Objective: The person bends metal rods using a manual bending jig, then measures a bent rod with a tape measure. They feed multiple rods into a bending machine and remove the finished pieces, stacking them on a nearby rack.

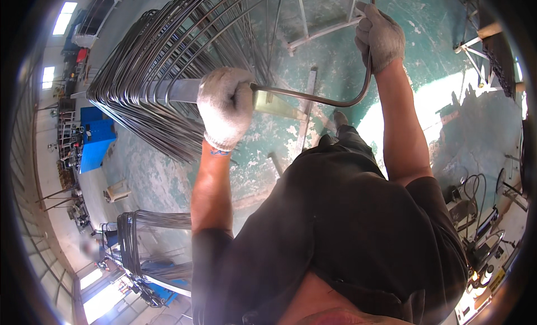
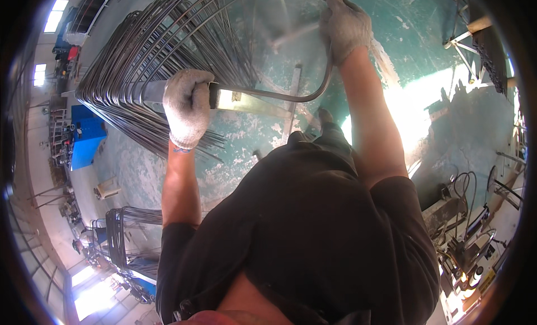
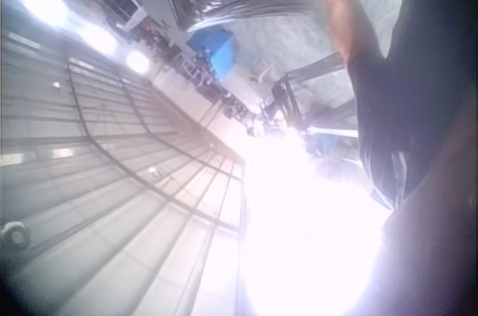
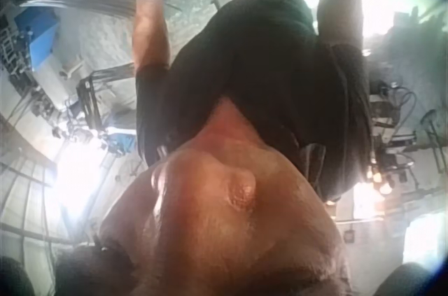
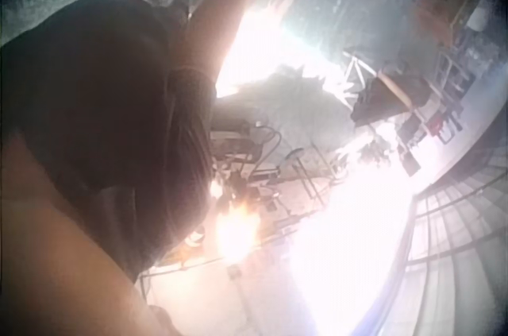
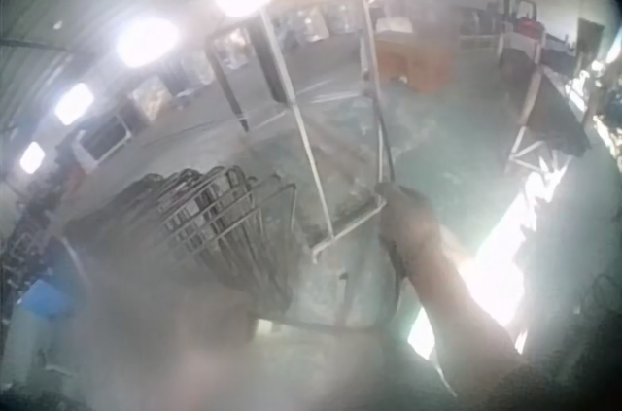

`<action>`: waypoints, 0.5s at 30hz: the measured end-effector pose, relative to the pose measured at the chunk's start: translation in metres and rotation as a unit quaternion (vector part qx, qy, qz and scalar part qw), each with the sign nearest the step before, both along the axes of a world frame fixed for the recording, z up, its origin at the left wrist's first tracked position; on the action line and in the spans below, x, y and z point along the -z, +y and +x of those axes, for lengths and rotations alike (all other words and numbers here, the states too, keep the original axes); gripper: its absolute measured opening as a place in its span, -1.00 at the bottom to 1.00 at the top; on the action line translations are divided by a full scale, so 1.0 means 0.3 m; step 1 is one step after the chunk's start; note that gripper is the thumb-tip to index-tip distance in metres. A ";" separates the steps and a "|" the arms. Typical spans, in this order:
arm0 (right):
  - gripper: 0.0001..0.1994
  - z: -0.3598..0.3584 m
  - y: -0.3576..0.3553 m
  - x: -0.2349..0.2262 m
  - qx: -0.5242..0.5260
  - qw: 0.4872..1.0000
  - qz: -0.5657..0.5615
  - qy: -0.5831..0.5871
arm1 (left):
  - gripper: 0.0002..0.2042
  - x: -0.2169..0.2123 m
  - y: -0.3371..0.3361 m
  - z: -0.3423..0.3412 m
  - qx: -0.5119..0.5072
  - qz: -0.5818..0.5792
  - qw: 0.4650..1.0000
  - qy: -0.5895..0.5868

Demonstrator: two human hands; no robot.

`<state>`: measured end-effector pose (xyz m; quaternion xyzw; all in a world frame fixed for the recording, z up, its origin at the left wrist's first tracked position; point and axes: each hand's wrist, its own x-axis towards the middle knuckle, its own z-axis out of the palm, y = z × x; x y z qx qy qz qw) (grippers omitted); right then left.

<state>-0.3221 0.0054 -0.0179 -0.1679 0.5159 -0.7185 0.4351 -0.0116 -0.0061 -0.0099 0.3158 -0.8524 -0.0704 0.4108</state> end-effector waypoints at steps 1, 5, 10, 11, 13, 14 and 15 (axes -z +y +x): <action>-0.61 -0.001 -0.004 0.001 -0.004 1.000 0.003 -0.001 | -0.85 -0.001 0.006 -0.005 -0.003 0.003 1.000 0.004; -0.62 -0.011 -0.025 0.018 -0.022 1.000 0.004 -0.015 | -0.84 -0.005 0.008 -0.005 -0.003 0.017 1.000 0.001; -0.61 -0.030 -0.042 0.041 -0.047 0.999 -0.019 -0.008 | -0.83 0.001 0.003 -0.008 0.003 0.004 1.000 -0.002; -0.60 -0.026 -0.043 0.034 -0.045 0.999 -0.016 -0.001 | -0.83 0.000 0.003 -0.010 0.004 0.002 1.000 0.000; -0.60 -0.028 -0.048 0.031 -0.046 0.999 -0.012 0.011 | -0.82 0.001 0.004 -0.012 0.003 0.007 1.000 0.000; -0.60 -0.035 -0.053 0.035 -0.049 0.999 -0.012 0.013 | -0.82 0.003 0.003 -0.013 0.003 0.009 1.000 0.001; -0.60 -0.038 -0.058 0.036 -0.054 0.998 -0.012 0.015 | -0.82 0.003 0.003 -0.016 0.002 0.009 1.000 0.001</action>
